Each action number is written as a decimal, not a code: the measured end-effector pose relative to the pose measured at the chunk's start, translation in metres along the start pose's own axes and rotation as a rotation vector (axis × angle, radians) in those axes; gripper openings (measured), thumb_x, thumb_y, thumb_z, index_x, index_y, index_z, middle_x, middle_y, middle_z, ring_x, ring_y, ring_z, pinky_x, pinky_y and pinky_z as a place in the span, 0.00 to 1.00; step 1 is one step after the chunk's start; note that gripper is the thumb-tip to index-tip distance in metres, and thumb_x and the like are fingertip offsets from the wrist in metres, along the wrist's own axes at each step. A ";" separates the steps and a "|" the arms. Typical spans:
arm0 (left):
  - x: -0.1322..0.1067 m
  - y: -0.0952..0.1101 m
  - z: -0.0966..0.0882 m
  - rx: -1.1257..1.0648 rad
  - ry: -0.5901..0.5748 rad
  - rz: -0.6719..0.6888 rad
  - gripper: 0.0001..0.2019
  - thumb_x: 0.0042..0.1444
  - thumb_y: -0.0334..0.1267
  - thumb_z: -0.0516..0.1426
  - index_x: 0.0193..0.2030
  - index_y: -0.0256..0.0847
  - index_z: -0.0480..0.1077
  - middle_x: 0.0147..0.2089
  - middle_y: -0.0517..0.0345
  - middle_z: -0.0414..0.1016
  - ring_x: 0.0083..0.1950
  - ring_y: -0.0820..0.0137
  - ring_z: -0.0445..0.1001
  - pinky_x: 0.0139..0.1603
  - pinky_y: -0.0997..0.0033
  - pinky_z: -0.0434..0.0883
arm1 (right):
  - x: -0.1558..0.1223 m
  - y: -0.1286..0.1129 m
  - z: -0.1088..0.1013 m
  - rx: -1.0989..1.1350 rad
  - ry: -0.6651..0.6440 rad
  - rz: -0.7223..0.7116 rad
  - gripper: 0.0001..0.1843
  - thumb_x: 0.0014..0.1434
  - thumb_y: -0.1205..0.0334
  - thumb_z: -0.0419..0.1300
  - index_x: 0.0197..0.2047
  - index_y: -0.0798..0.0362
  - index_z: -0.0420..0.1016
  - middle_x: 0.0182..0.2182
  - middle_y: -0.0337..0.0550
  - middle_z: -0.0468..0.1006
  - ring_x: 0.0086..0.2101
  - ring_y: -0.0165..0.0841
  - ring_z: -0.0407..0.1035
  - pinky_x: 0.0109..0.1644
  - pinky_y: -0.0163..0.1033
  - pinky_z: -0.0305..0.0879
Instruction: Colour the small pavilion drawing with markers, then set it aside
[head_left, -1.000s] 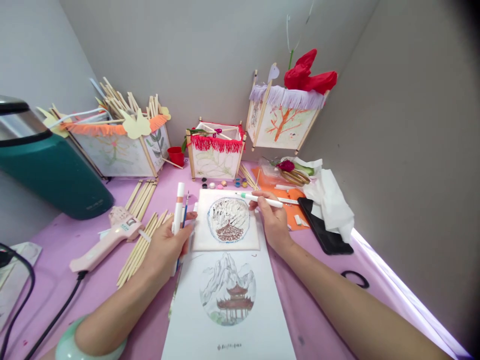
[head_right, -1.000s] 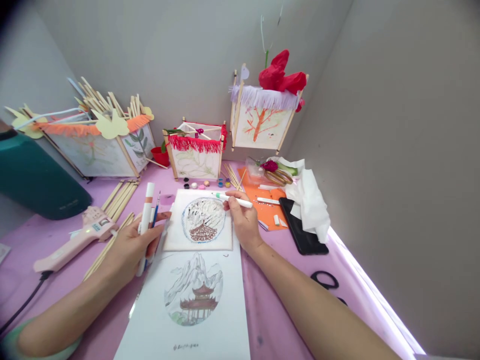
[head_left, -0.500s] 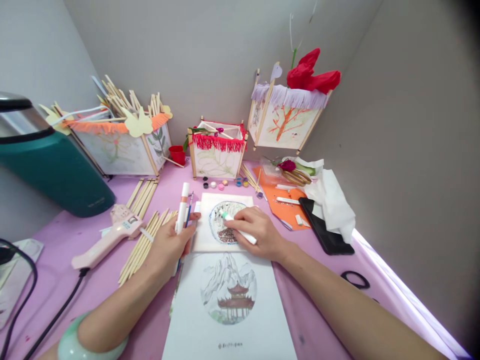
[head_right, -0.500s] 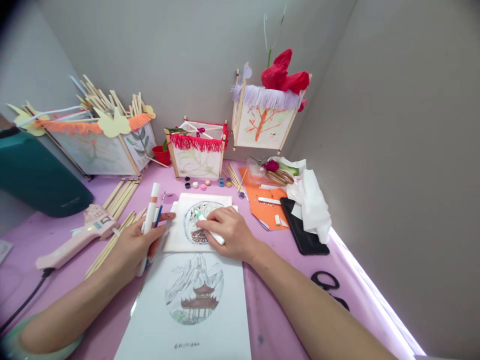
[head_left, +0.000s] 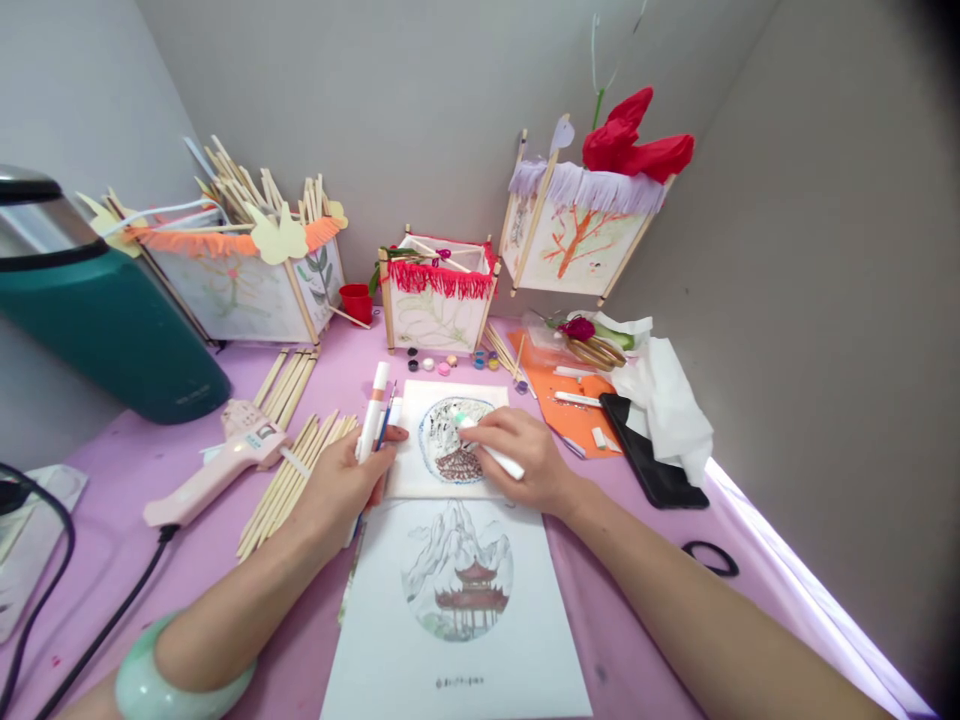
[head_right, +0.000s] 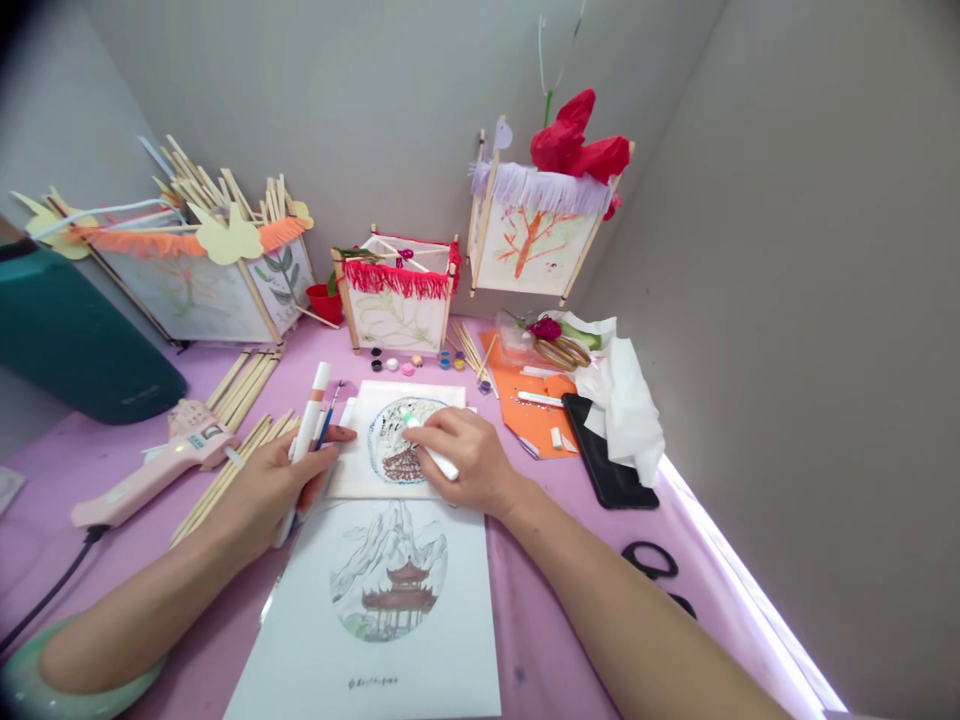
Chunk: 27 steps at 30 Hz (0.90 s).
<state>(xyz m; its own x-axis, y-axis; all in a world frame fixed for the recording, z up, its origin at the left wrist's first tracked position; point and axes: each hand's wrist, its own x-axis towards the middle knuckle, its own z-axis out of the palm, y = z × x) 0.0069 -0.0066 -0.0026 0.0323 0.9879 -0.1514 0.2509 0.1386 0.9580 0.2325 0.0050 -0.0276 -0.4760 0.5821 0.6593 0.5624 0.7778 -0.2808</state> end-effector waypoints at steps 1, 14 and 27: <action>0.000 0.000 0.000 0.002 -0.003 0.001 0.16 0.50 0.41 0.54 0.44 0.36 0.69 0.09 0.70 0.56 0.14 0.77 0.52 0.16 0.81 0.49 | 0.000 0.000 0.000 0.023 0.048 0.027 0.17 0.55 0.68 0.53 0.48 0.50 0.71 0.36 0.46 0.72 0.36 0.34 0.67 0.40 0.42 0.65; 0.001 -0.004 -0.002 0.019 -0.015 0.026 0.16 0.49 0.41 0.54 0.44 0.36 0.70 0.11 0.69 0.57 0.14 0.76 0.54 0.16 0.79 0.51 | -0.002 0.000 0.002 0.115 -0.034 0.016 0.16 0.55 0.67 0.53 0.46 0.47 0.74 0.34 0.44 0.74 0.35 0.33 0.70 0.40 0.41 0.68; 0.000 -0.004 -0.002 0.022 -0.041 0.030 0.14 0.49 0.40 0.54 0.43 0.38 0.70 0.11 0.69 0.57 0.15 0.75 0.54 0.18 0.78 0.51 | 0.004 -0.004 -0.001 0.390 0.257 0.464 0.09 0.58 0.60 0.55 0.39 0.50 0.75 0.31 0.40 0.76 0.30 0.31 0.70 0.35 0.38 0.67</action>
<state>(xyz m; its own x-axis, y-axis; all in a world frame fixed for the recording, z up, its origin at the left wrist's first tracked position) 0.0039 -0.0065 -0.0057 0.0796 0.9879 -0.1331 0.2703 0.1071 0.9568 0.2290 0.0037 -0.0229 -0.0395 0.8404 0.5406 0.3609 0.5165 -0.7765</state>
